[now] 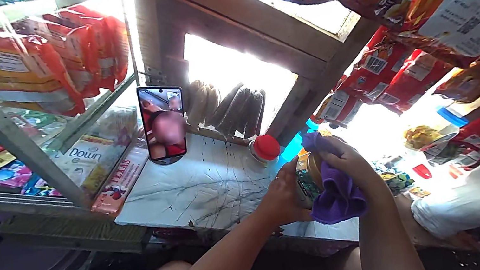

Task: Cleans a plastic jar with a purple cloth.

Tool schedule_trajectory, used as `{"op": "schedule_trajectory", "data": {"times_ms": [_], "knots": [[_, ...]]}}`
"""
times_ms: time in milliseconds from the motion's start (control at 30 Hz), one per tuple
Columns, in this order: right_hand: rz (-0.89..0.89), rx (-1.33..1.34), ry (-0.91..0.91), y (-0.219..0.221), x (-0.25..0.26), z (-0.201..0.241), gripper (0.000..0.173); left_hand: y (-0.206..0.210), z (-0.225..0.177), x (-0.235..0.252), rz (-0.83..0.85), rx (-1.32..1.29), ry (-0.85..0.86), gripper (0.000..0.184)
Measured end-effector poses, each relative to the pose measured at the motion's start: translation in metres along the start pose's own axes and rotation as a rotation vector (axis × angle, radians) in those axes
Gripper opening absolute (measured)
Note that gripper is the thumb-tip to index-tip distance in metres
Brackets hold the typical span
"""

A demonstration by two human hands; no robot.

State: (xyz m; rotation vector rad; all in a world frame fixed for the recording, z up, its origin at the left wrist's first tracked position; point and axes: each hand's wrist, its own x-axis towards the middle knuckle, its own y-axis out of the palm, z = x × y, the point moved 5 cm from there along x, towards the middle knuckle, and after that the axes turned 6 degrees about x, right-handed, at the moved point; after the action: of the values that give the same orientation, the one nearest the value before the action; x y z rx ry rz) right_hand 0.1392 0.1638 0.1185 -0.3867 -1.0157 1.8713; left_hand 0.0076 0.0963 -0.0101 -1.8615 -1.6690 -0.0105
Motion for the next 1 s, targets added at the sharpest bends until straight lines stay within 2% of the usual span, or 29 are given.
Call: {"op": "schedule_trajectory", "data": {"times_ms": [1000], "knots": [[-0.044, -0.027, -0.020, -0.0002, -0.0037, 0.0007, 0.047, 0.0015, 0.0009, -0.0018, 0.004, 0.014, 0.001, 0.134]]}}
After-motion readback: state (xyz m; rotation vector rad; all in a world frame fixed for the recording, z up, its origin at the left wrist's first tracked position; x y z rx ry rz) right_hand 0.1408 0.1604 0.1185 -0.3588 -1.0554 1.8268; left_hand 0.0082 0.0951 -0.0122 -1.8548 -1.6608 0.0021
